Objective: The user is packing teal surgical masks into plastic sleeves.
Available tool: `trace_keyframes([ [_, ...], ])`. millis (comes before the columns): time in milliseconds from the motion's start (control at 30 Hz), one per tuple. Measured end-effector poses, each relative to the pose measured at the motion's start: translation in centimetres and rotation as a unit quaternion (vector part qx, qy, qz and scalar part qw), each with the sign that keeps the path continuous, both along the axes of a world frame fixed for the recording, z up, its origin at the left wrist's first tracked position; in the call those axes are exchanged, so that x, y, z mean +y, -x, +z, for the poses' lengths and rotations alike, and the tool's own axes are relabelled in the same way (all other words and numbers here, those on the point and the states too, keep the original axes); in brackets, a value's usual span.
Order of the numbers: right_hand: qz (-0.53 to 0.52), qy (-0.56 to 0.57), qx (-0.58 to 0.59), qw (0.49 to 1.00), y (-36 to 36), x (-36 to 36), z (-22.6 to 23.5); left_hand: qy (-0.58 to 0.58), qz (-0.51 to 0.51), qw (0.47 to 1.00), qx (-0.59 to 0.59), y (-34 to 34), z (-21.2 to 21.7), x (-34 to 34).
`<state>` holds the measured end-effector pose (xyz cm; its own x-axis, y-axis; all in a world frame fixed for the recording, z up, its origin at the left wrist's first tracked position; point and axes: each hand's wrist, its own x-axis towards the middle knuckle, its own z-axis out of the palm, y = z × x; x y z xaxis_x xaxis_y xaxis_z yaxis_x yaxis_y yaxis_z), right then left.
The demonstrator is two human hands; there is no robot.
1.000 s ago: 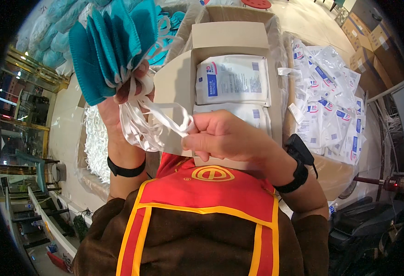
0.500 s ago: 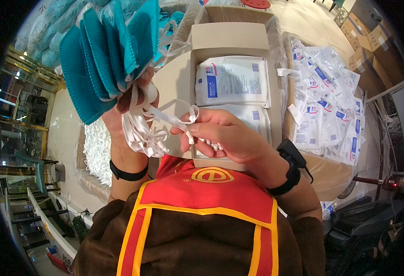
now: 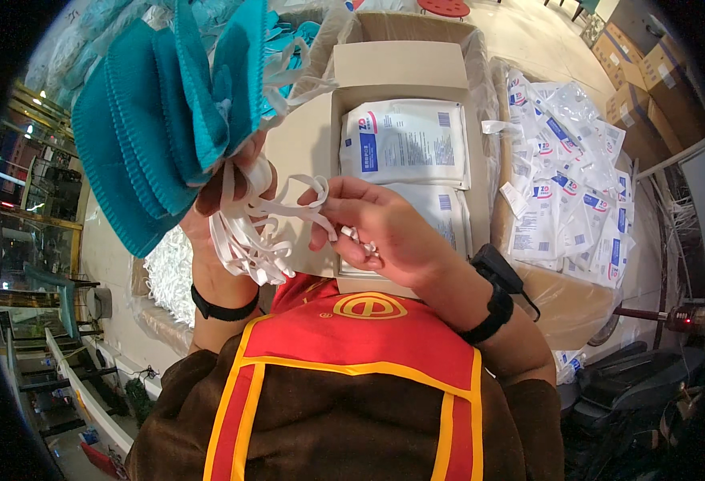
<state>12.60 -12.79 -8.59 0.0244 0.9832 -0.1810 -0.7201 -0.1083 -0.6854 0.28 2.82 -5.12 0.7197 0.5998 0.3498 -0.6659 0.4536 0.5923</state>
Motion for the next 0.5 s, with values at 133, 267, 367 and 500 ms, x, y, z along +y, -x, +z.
trace_keyframes([
  [133, -0.007, -0.016, 0.026, 0.999, 0.7, 0.1, -0.1, 0.091, -0.01, 0.996, -0.015, -0.1, 0.1, -0.5],
  [267, -0.015, -0.027, 0.006, 0.999, 1.0, 0.1, 0.0, 0.112, -0.023, 0.993, -0.019, 0.3, -0.2, -0.8],
  [367, -0.028, -0.025, -0.026, 0.999, 1.1, 0.1, 0.3, 0.11, -0.027, 0.993, -0.021, 0.5, -0.3, -0.7],
  [500, -0.048, -0.017, -0.093, 0.994, 1.3, 0.0, 1.1, 0.114, -0.027, 0.993, -0.025, 0.6, -0.5, -0.6],
])
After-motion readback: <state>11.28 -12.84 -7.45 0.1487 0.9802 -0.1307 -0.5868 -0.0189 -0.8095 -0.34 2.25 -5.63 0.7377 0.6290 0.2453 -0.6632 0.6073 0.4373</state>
